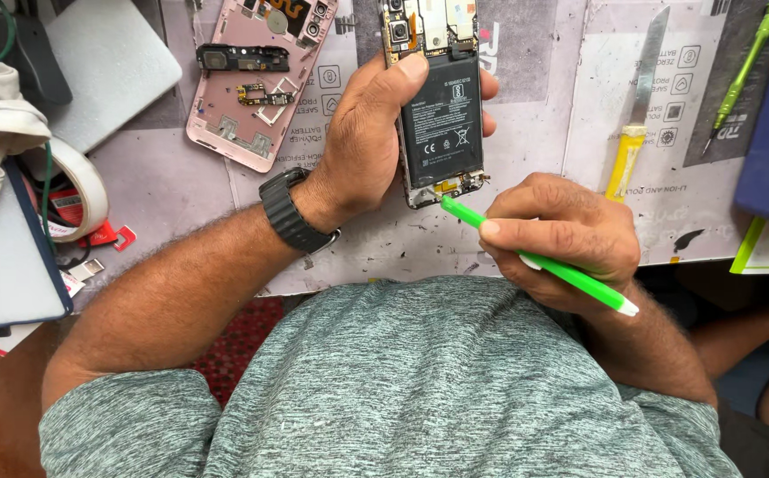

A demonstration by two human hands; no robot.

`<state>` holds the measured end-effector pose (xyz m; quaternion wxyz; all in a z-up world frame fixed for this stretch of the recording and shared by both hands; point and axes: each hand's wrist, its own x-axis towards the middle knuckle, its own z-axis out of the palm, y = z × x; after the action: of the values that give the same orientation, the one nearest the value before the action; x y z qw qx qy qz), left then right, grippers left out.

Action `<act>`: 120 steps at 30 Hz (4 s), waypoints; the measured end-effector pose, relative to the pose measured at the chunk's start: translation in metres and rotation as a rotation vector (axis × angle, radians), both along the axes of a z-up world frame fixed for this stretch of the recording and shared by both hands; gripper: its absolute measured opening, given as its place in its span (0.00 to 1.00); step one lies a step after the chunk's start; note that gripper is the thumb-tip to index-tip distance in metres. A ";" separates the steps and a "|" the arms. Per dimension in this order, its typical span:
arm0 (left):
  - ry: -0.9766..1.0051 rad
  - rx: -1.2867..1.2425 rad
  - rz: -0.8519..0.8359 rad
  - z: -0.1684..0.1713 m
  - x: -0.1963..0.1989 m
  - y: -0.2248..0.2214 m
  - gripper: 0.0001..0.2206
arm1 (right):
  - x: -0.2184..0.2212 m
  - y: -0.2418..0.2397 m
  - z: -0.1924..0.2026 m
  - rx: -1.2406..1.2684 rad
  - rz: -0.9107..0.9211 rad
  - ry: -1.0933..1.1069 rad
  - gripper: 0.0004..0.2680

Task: The person is repairing a disassembled smartphone. They handle a small circuit board and then use a yellow-handled spudger and a green plastic tool to pry and adjust components around the battery and motherboard area. The person works on the device's internal assembly, manipulating connectors and parts with precision tools.

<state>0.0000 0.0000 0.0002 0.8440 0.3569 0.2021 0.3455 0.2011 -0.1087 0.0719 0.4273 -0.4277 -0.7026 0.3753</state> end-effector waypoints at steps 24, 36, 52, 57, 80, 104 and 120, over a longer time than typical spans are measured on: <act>0.027 0.104 0.002 -0.013 0.002 -0.009 0.21 | 0.015 0.034 0.005 -0.152 0.220 0.043 0.07; 0.010 -0.020 0.018 -0.006 0.003 -0.003 0.21 | 0.006 0.024 0.019 0.101 0.278 -0.309 0.10; 0.025 0.063 -0.026 -0.005 0.003 -0.003 0.26 | -0.006 0.013 0.005 0.098 -0.027 -0.074 0.10; 0.035 0.059 -0.018 -0.002 0.002 -0.004 0.26 | -0.010 0.012 0.005 0.085 -0.064 -0.107 0.11; 0.078 0.131 0.056 -0.009 0.008 -0.017 0.22 | -0.018 0.005 0.010 -0.023 -0.057 -0.166 0.11; 0.191 0.130 0.038 -0.002 0.008 -0.021 0.27 | -0.018 -0.002 0.031 0.168 0.124 -0.419 0.17; 0.127 0.108 0.063 -0.005 0.011 -0.021 0.26 | -0.015 -0.007 0.022 0.171 0.070 -0.339 0.16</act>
<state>0.0109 -0.0210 -0.0051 0.7978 0.4166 0.2475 0.3587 0.1865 -0.1154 0.0943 0.3243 -0.4221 -0.8084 0.2515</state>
